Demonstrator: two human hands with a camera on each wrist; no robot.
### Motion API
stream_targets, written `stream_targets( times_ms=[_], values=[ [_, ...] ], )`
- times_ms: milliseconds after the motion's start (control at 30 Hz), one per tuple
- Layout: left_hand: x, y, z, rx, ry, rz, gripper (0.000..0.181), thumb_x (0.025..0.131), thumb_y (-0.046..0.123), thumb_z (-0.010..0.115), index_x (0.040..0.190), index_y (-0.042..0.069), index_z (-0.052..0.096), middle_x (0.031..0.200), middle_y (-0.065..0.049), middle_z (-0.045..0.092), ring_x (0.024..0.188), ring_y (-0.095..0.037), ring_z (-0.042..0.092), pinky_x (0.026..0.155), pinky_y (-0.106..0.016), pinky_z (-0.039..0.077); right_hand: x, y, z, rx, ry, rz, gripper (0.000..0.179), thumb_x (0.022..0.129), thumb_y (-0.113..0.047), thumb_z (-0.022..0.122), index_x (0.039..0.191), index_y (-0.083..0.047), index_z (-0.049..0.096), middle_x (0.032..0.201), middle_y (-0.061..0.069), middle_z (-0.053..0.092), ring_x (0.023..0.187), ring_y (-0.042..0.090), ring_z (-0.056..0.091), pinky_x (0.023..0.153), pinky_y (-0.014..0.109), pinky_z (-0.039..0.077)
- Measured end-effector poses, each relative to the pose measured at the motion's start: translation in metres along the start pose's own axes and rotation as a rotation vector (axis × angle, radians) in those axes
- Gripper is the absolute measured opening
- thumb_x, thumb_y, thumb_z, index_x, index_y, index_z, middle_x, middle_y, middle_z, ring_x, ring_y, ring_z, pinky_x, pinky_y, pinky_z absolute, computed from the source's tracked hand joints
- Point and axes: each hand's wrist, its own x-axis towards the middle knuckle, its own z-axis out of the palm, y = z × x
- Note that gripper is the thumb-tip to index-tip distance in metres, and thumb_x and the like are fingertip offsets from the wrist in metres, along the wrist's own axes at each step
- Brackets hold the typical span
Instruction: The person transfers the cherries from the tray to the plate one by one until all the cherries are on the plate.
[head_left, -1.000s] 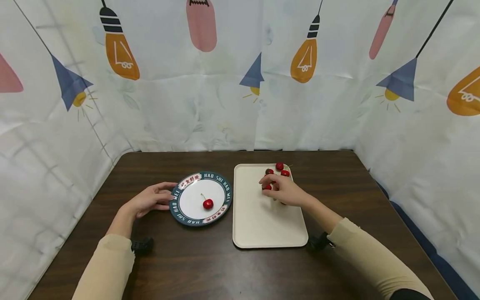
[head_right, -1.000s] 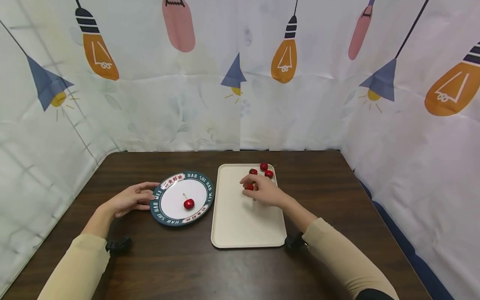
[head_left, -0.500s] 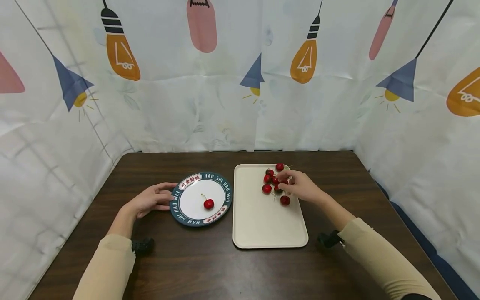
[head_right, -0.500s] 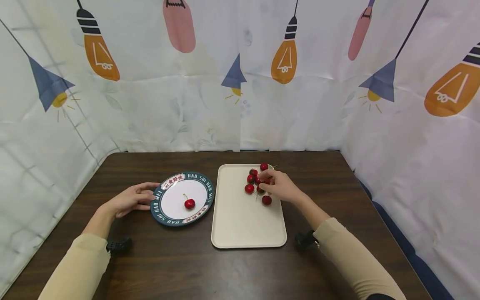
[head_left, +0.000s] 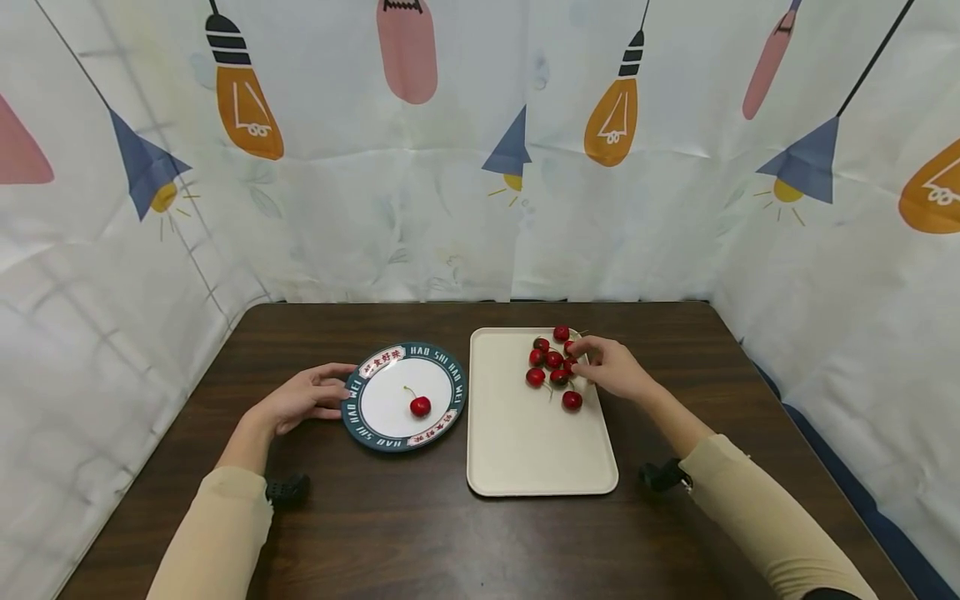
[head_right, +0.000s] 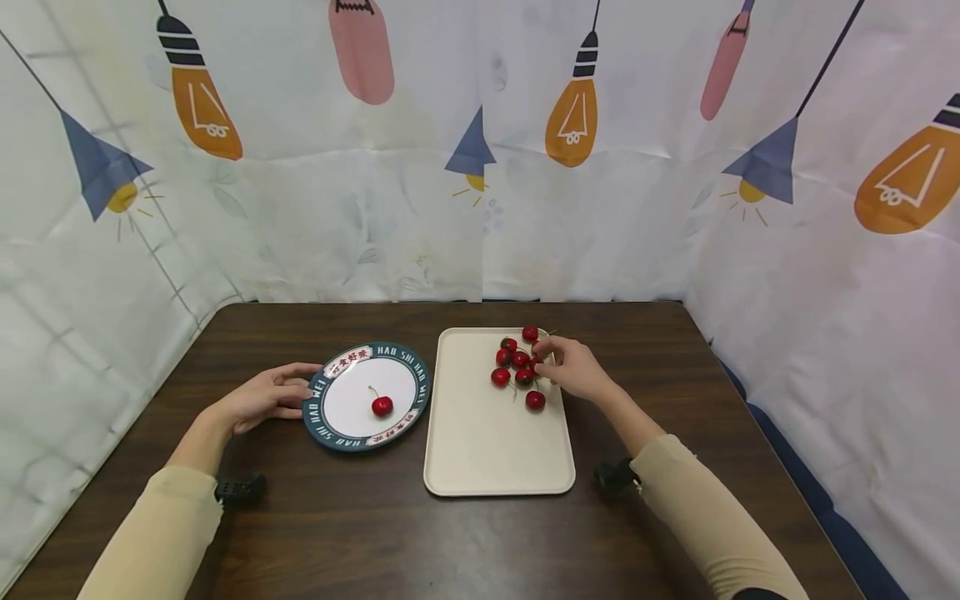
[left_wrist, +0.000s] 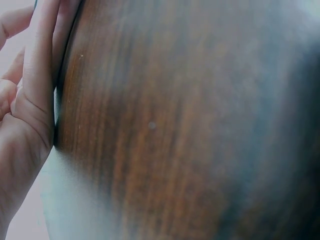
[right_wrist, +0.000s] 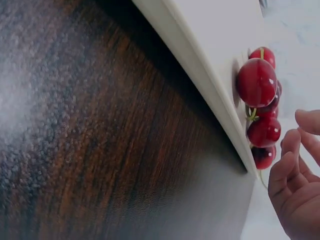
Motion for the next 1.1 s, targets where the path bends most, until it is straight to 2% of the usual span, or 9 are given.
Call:
stream_targets(
  times_ms=[467,700,1100],
  values=[
    [0.0,-0.002,0.001,-0.003,0.002,-0.002,0.068,0.102,0.013,0.065,0.159,0.002,0.029,0.117,-0.014,0.068,0.106,-0.024,0.067,0.089,-0.041,0.059,0.003,0.01,0.007,-0.008,0.031,0.052,0.031,0.097,-0.012,0.071,0.125,-0.001,0.065,0.119,0.019,0.063,0.067,0.023,0.058,0.062,0.036,0.055],
    [0.0,0.0,0.001,-0.006,0.006,-0.007,0.069,0.102,0.013,0.065,0.159,0.002,0.029,0.118,-0.014,0.067,0.104,-0.024,0.066,0.089,-0.04,0.059,0.007,0.01,0.009,-0.009,0.012,0.075,0.035,0.096,-0.014,0.073,0.126,-0.001,0.064,0.117,0.017,0.062,0.065,0.023,0.058,0.06,0.036,0.056],
    [-0.001,0.001,0.0,-0.014,-0.006,-0.008,0.07,0.102,0.014,0.066,0.159,0.002,0.028,0.118,-0.014,0.068,0.103,-0.022,0.066,0.09,-0.039,0.059,0.009,0.012,0.012,-0.045,-0.023,0.065,0.036,0.093,-0.014,0.076,0.126,-0.003,0.065,0.112,0.015,0.06,0.061,0.022,0.059,0.058,0.036,0.055]
  ],
)
